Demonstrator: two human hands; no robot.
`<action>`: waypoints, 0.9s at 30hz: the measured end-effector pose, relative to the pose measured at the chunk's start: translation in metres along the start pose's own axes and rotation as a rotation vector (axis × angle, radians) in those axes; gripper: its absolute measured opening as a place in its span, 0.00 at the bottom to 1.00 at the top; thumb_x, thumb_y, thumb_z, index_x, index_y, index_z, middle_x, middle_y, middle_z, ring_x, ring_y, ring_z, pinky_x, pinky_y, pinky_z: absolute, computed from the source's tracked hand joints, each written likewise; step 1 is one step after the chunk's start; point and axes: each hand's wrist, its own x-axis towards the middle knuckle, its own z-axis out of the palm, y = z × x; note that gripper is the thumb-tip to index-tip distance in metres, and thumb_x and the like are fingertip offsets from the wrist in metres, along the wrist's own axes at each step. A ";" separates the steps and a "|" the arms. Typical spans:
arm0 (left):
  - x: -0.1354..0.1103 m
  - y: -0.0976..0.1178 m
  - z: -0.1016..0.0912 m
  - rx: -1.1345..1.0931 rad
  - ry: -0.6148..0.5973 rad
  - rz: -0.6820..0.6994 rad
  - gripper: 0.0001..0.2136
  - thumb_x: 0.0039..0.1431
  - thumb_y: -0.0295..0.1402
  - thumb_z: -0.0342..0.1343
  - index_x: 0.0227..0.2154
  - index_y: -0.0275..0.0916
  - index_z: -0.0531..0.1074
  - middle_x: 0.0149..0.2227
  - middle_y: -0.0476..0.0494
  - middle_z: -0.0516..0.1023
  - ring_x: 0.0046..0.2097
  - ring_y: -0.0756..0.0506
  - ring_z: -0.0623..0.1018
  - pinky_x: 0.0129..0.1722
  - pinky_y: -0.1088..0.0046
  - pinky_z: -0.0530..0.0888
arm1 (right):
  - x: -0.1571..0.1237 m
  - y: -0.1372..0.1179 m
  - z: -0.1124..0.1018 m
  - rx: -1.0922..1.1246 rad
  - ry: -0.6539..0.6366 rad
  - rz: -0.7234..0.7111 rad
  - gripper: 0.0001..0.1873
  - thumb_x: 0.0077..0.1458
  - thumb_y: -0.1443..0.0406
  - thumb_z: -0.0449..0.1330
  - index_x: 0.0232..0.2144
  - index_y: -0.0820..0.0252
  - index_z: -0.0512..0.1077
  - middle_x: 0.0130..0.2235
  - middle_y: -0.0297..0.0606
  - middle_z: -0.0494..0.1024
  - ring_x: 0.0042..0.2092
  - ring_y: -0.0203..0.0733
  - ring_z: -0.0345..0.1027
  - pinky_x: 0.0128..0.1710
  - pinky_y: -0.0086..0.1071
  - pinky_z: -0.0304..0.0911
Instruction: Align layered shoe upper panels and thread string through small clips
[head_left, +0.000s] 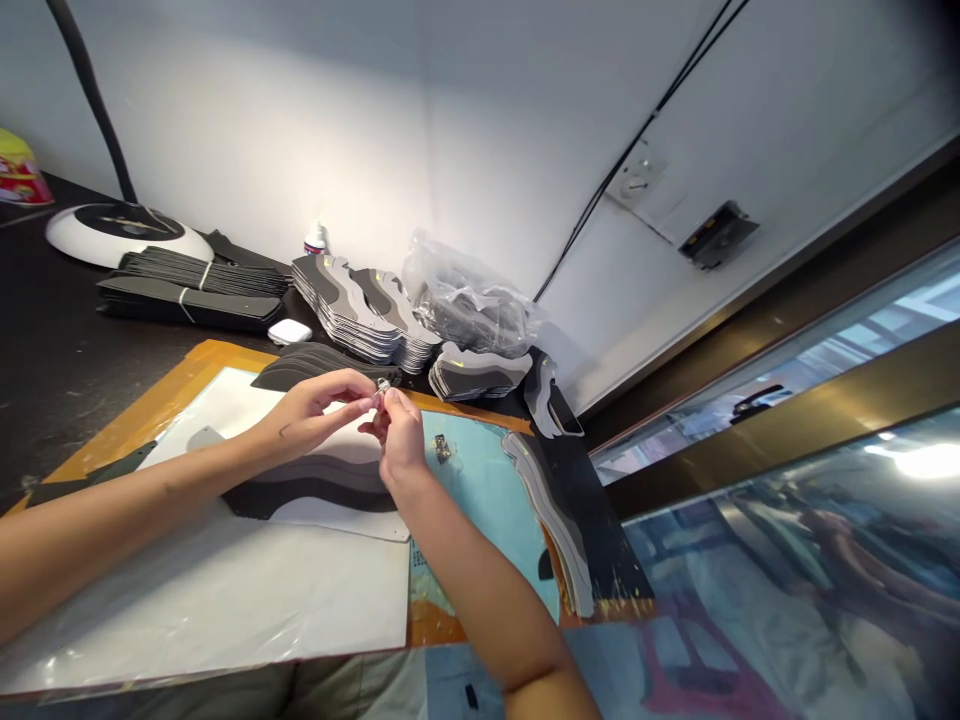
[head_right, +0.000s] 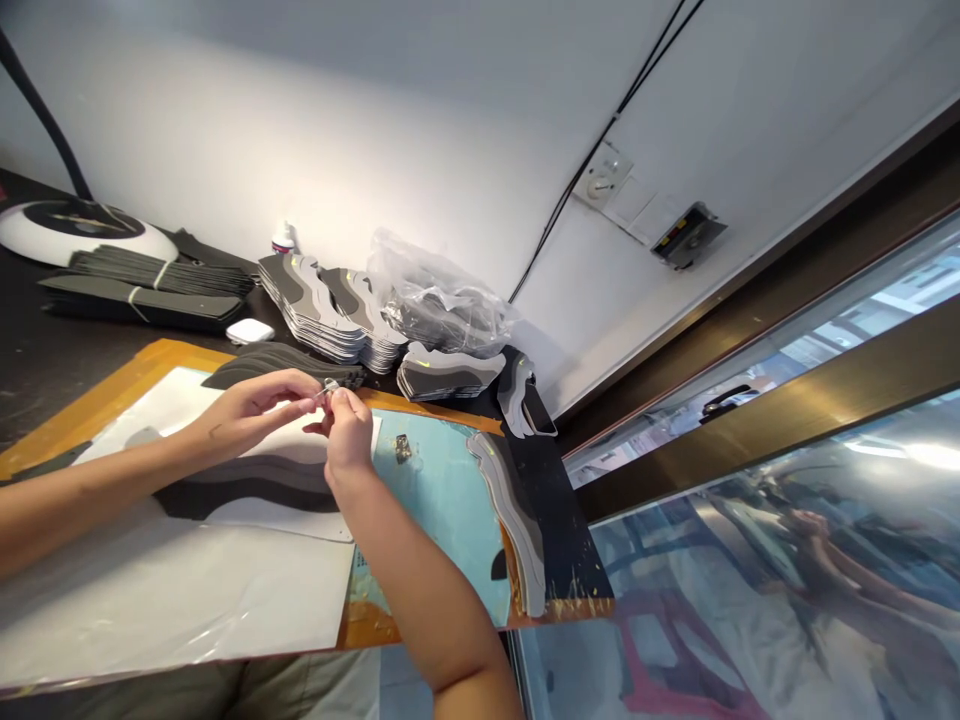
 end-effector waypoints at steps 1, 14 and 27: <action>-0.001 0.001 0.003 -0.084 0.017 -0.097 0.11 0.62 0.42 0.61 0.36 0.38 0.77 0.35 0.44 0.79 0.37 0.47 0.78 0.37 0.73 0.75 | 0.001 0.001 0.000 0.005 -0.002 -0.025 0.13 0.57 0.62 0.57 0.21 0.57 0.63 0.22 0.27 0.59 0.23 0.31 0.50 0.22 0.24 0.64; -0.002 0.010 0.014 -0.679 -0.042 -0.713 0.13 0.56 0.41 0.60 0.25 0.37 0.67 0.22 0.57 0.53 0.20 0.56 0.47 0.17 0.80 0.51 | 0.004 0.009 -0.008 -0.224 -0.147 -0.380 0.18 0.61 0.52 0.54 0.24 0.55 0.61 0.27 0.30 0.64 0.29 0.35 0.60 0.29 0.27 0.62; 0.005 0.000 0.015 -0.517 0.280 -0.508 0.12 0.49 0.41 0.65 0.29 0.39 0.74 0.31 0.49 0.69 0.32 0.50 0.68 0.30 0.77 0.68 | 0.006 0.024 0.006 -0.007 -0.031 -0.067 0.14 0.57 0.57 0.58 0.24 0.55 0.63 0.25 0.28 0.61 0.24 0.32 0.53 0.23 0.25 0.60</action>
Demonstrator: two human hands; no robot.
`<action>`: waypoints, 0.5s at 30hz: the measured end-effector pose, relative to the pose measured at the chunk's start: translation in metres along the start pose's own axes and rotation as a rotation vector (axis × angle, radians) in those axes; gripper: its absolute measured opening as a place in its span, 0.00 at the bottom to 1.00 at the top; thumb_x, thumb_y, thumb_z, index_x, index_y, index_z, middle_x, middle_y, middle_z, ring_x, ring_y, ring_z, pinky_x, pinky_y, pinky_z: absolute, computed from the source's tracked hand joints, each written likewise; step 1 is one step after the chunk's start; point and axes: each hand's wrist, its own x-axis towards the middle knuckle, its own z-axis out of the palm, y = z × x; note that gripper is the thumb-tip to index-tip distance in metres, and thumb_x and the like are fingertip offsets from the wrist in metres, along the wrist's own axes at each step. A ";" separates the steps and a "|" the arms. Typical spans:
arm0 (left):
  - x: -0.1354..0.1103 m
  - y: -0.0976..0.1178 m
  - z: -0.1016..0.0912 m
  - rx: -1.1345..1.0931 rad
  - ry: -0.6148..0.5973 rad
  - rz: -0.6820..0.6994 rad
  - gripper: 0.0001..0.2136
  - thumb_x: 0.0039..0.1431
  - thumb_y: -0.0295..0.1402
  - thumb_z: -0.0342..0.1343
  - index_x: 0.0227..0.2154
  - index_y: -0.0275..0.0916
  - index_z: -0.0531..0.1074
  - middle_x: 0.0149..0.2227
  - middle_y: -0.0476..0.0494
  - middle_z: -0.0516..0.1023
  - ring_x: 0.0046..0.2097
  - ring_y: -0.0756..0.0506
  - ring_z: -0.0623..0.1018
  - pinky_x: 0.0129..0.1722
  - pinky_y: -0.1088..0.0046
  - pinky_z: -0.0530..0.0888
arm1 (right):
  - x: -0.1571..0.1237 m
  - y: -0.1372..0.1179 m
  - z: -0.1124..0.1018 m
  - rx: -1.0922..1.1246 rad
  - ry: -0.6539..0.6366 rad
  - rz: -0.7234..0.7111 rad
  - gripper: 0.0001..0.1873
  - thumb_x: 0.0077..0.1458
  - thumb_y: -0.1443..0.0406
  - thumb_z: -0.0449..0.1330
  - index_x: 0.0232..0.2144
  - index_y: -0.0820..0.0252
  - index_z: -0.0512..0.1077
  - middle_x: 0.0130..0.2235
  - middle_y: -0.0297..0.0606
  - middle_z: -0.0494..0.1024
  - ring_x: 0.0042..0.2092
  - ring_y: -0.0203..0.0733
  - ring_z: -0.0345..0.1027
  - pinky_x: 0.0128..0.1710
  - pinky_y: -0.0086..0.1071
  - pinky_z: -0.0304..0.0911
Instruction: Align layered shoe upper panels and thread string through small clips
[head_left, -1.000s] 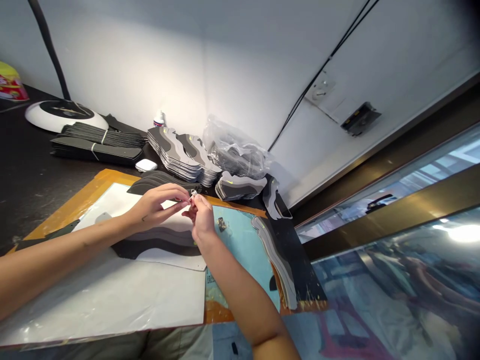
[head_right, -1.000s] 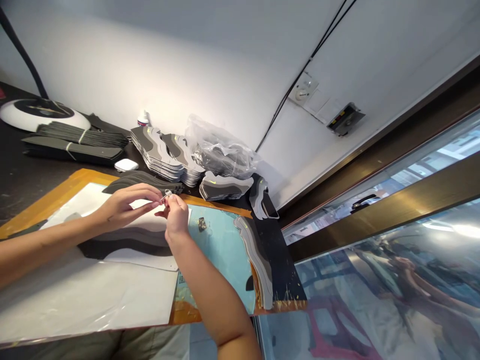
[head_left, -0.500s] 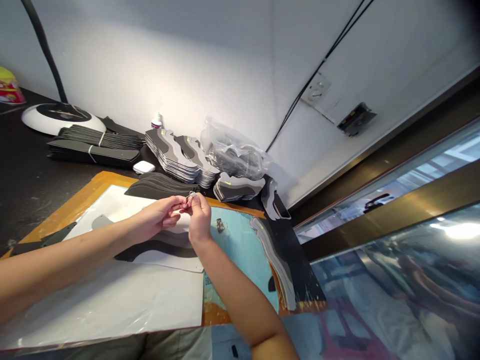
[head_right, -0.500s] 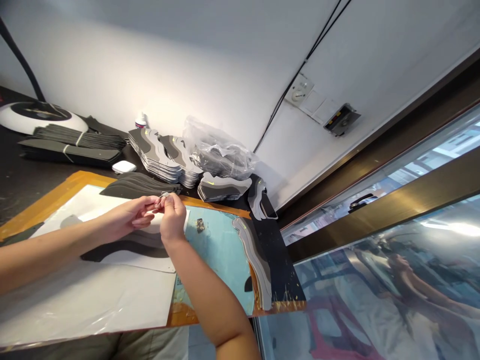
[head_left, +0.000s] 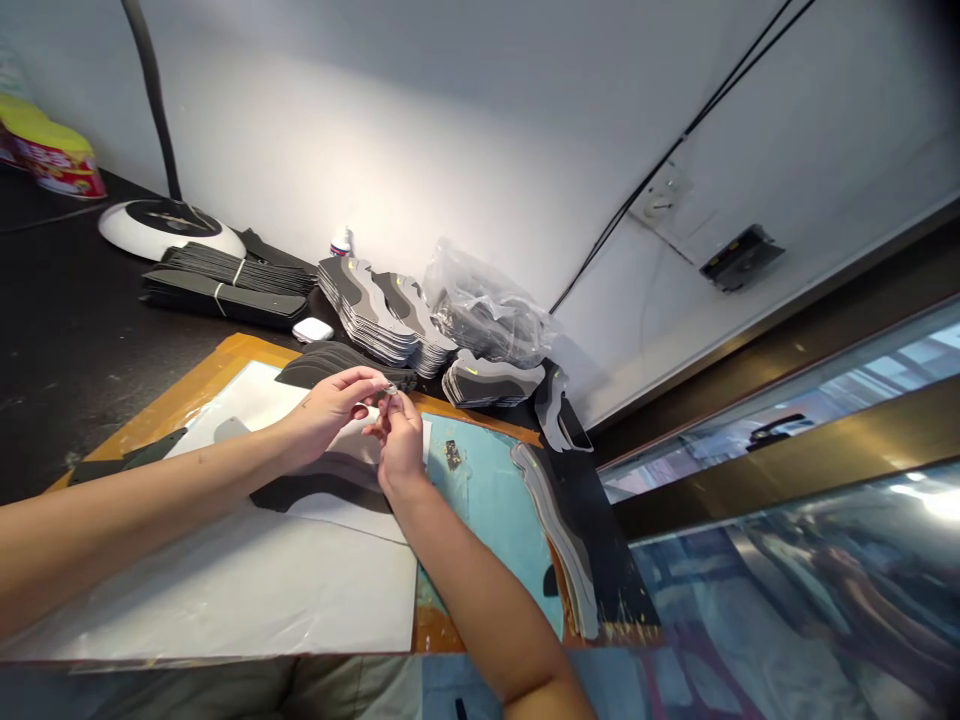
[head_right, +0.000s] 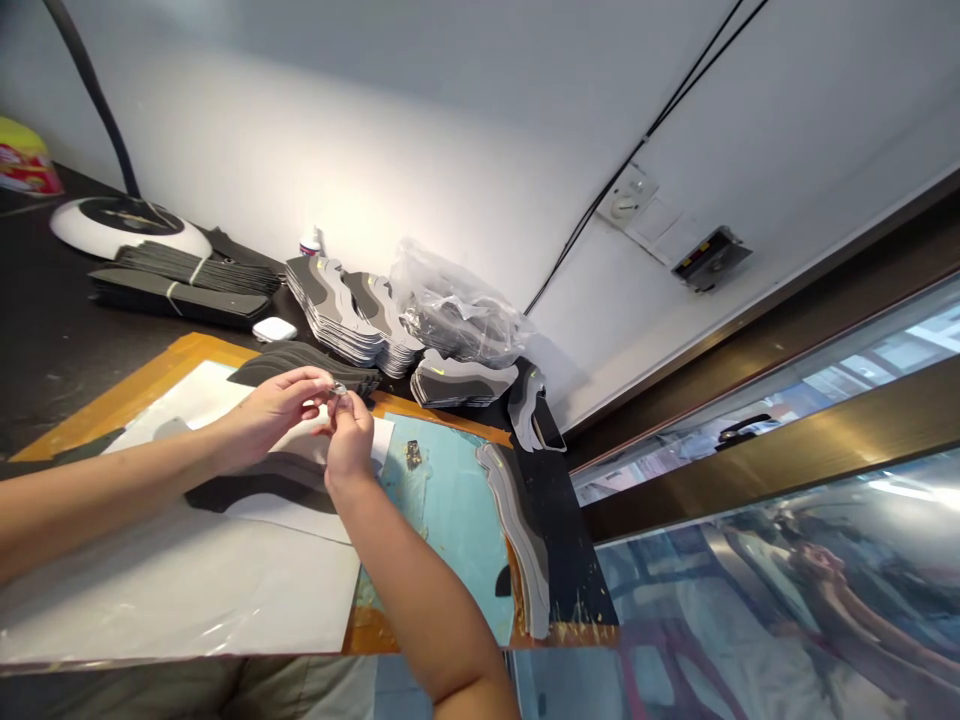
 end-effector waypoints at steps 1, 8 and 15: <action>0.001 0.002 -0.003 0.064 -0.023 0.065 0.11 0.48 0.40 0.66 0.27 0.38 0.74 0.32 0.48 0.70 0.34 0.49 0.69 0.32 0.76 0.69 | -0.001 -0.002 0.001 0.023 0.030 0.050 0.12 0.58 0.59 0.57 0.24 0.56 0.64 0.24 0.27 0.60 0.23 0.31 0.51 0.23 0.25 0.61; 0.000 0.011 -0.013 0.711 -0.391 0.601 0.09 0.57 0.39 0.60 0.28 0.40 0.78 0.38 0.40 0.80 0.43 0.42 0.75 0.48 0.66 0.71 | -0.004 -0.014 -0.003 0.070 0.061 0.175 0.10 0.57 0.64 0.57 0.24 0.56 0.62 0.22 0.25 0.61 0.22 0.29 0.55 0.21 0.20 0.57; -0.001 0.003 -0.015 0.423 -0.321 0.260 0.12 0.59 0.37 0.55 0.37 0.39 0.82 0.30 0.44 0.78 0.29 0.49 0.70 0.29 0.74 0.69 | -0.005 -0.011 -0.003 0.051 0.035 0.174 0.10 0.57 0.66 0.55 0.23 0.57 0.65 0.21 0.27 0.64 0.21 0.31 0.57 0.22 0.23 0.61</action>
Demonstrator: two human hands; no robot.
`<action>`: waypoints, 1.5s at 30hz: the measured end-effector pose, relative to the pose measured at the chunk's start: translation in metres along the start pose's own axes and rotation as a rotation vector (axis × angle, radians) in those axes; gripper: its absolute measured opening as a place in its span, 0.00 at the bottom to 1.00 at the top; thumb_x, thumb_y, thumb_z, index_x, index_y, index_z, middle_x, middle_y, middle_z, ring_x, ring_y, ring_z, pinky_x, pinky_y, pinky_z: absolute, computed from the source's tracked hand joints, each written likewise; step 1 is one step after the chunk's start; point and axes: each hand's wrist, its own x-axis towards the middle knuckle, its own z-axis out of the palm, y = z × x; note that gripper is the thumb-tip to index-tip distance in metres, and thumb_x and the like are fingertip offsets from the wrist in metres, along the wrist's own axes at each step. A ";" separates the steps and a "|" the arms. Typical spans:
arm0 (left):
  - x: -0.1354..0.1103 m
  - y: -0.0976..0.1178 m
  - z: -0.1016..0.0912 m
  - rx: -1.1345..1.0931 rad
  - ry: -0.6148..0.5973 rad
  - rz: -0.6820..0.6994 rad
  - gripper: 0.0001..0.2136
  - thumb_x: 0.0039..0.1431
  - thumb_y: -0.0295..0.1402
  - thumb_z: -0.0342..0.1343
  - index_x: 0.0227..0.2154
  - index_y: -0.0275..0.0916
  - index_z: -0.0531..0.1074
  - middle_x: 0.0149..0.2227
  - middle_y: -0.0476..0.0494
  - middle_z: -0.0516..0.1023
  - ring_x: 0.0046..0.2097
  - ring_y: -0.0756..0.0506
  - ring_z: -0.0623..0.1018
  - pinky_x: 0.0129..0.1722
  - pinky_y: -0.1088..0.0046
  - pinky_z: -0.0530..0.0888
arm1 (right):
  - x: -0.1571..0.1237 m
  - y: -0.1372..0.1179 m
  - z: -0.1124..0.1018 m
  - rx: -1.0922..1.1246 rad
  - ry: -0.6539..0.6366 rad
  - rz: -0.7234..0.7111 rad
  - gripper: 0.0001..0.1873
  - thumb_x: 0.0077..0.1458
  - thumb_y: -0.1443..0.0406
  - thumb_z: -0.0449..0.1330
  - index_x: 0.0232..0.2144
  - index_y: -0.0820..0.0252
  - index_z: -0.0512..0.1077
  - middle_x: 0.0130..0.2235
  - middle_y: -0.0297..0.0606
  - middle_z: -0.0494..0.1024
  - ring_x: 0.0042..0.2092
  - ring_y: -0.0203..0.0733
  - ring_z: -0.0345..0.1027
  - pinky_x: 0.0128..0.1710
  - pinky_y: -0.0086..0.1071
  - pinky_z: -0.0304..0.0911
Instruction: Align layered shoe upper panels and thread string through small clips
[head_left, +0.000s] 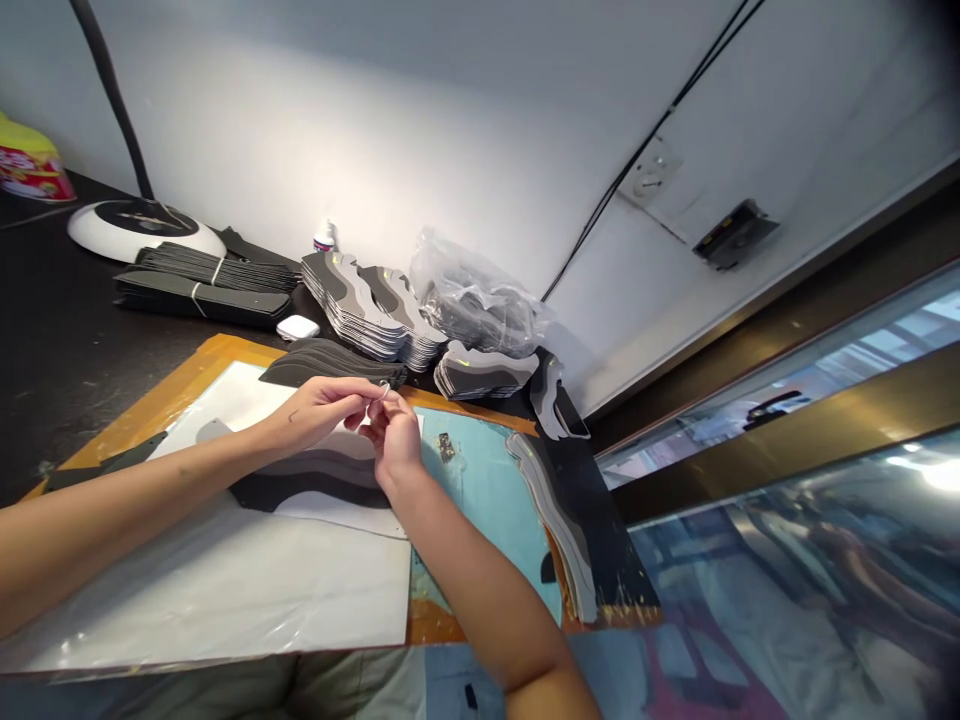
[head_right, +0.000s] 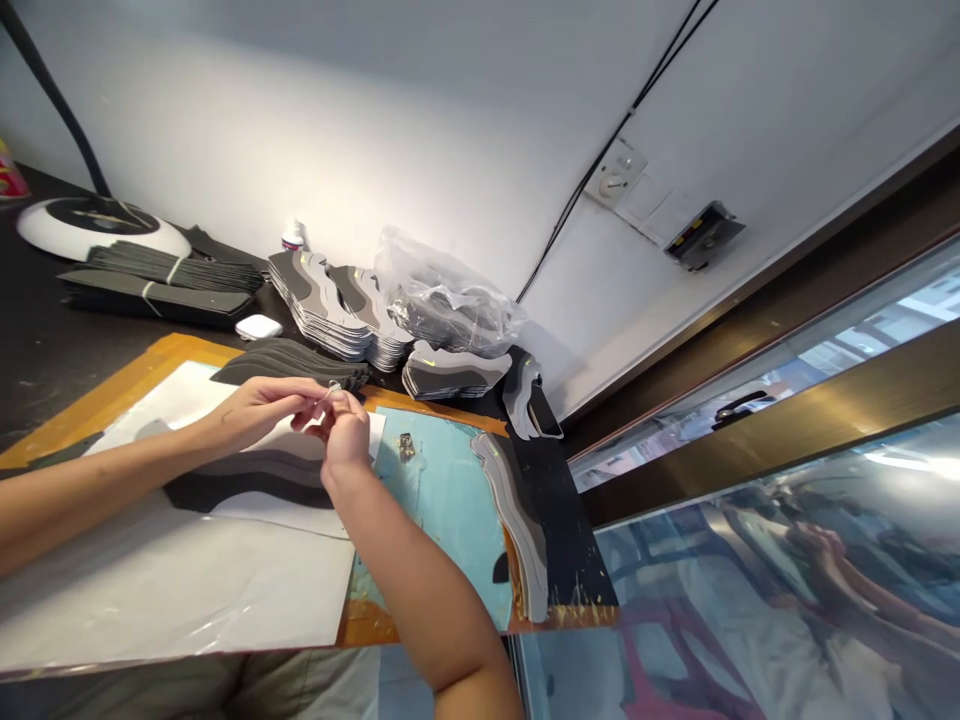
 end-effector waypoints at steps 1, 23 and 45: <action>0.001 -0.002 -0.001 0.004 -0.022 0.016 0.11 0.57 0.35 0.56 0.34 0.39 0.82 0.30 0.44 0.78 0.30 0.48 0.71 0.29 0.75 0.69 | 0.001 0.000 -0.001 0.005 0.006 0.006 0.11 0.57 0.65 0.55 0.23 0.57 0.64 0.20 0.27 0.64 0.21 0.31 0.57 0.22 0.23 0.60; 0.001 -0.006 0.007 -0.595 -0.003 -0.555 0.17 0.54 0.50 0.67 0.35 0.42 0.75 0.19 0.59 0.53 0.18 0.56 0.47 0.17 0.81 0.51 | 0.002 -0.006 -0.016 -0.381 -0.279 -0.519 0.17 0.62 0.51 0.53 0.28 0.55 0.68 0.27 0.30 0.63 0.27 0.35 0.55 0.29 0.28 0.57; 0.016 0.003 -0.061 0.140 -0.479 -0.067 0.29 0.55 0.50 0.66 0.58 0.45 0.76 0.31 0.48 0.71 0.37 0.47 0.72 0.41 0.74 0.73 | 0.006 -0.009 -0.031 -0.899 -0.509 -0.430 0.21 0.62 0.53 0.48 0.21 0.55 0.61 0.21 0.30 0.63 0.25 0.35 0.58 0.28 0.29 0.54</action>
